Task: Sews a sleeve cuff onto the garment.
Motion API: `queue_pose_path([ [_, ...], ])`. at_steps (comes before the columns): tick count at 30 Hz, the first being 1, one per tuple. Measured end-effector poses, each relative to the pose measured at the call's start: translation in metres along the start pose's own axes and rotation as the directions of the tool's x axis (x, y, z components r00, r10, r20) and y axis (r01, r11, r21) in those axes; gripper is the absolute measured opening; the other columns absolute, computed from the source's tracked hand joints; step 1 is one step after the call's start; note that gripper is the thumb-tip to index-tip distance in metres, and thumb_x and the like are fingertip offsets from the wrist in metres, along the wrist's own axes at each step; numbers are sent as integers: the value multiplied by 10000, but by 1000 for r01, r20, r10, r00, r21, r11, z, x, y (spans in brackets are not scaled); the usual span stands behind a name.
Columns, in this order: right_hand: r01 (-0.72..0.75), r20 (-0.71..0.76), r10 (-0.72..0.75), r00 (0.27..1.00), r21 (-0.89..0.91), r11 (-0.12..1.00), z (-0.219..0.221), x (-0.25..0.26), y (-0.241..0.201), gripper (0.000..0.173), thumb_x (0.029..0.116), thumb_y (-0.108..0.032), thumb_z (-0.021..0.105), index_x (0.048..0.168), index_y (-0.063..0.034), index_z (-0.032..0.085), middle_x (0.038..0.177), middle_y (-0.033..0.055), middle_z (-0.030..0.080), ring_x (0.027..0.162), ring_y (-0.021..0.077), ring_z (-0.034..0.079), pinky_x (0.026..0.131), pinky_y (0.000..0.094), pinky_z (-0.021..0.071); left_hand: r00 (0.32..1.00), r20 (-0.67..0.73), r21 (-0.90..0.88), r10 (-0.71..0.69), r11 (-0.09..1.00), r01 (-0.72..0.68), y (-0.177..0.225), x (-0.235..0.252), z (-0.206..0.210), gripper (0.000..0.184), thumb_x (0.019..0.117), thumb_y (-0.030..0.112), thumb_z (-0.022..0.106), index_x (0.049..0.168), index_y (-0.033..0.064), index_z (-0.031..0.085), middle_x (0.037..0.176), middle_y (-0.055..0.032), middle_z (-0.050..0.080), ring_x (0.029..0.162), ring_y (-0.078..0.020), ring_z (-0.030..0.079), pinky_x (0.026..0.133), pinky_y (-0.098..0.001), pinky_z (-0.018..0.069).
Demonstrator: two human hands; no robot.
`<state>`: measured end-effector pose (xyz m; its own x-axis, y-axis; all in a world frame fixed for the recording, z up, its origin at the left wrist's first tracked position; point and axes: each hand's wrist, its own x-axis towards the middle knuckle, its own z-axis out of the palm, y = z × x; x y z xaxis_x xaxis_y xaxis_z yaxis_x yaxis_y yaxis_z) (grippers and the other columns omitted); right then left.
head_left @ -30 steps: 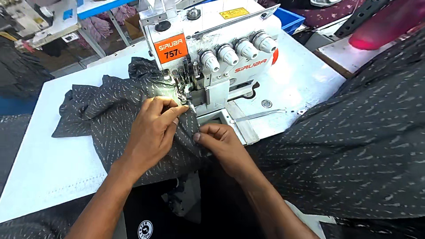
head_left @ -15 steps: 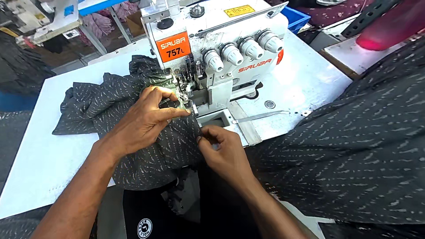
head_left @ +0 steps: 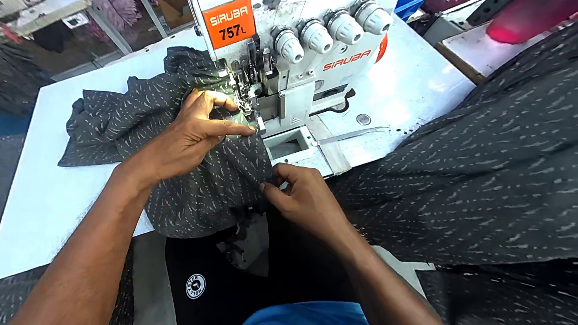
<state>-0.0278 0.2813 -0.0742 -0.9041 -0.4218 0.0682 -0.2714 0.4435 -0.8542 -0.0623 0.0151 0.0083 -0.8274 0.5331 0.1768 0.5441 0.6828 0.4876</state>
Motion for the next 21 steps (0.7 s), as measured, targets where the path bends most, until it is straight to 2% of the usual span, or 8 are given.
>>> queue_pose_path([
  [3,-2,83,-17,996,232,973,-8,-7,-4,74,923,-180,640,868,-164,687,603,-43,605,426,71,523,376,260,449,990,-140,67,8,998,2,2,-6,8,378,1039,171,434,1224,208,762,1404,-100,547,1400,-281,411,1186,-470,319],
  [6,-300,408,4,913,664,685,-16,-22,6,66,956,-72,648,891,-75,637,628,29,576,435,55,498,399,195,444,910,-414,225,10,970,91,10,-37,26,322,1055,193,510,1272,55,705,1400,-171,570,1339,-316,499,1137,-480,400],
  [8,-410,478,110,871,586,698,-10,-38,25,70,957,-95,664,889,-79,674,662,20,608,459,62,516,422,213,454,836,-537,232,-112,933,274,13,-70,38,361,1042,227,553,1324,29,661,1377,-184,587,1288,-322,540,1088,-479,443],
  [11,-463,496,210,842,468,752,-2,-58,54,97,974,-179,678,915,-105,699,726,-9,648,496,57,545,447,221,474,759,-473,196,-448,786,586,1,-127,53,596,984,425,566,1464,73,549,1395,-204,563,1244,-409,541,1014,-605,441],
  [14,-313,392,247,886,115,943,6,-60,78,174,995,-259,635,927,-130,730,750,4,688,567,112,638,528,314,565,722,-445,225,-530,714,663,-13,-164,64,510,992,488,540,1222,70,717,1223,-179,644,1108,-412,580,937,-620,439],
  [17,-98,200,160,967,-288,953,8,-64,73,196,971,-273,635,946,-125,760,831,54,727,780,237,715,706,512,583,696,-525,204,-490,721,662,-14,-172,56,347,1006,357,571,994,62,754,1107,-161,676,1022,-353,609,875,-545,468],
  [19,49,-42,-67,997,-344,938,4,-63,60,190,962,-293,640,984,-168,781,836,-7,739,728,162,718,628,429,607,673,-578,188,-462,727,660,-11,-172,48,317,1022,310,558,1020,45,732,1140,-158,666,970,-275,633,813,-447,517],
  [21,156,-260,-228,938,-269,950,-4,-46,39,193,962,-286,655,996,-133,768,789,-40,703,631,64,644,538,283,557,660,-619,165,-425,751,639,-10,-171,46,299,1036,267,547,1039,10,701,1136,-152,662,802,-148,605,679,-298,502],
])
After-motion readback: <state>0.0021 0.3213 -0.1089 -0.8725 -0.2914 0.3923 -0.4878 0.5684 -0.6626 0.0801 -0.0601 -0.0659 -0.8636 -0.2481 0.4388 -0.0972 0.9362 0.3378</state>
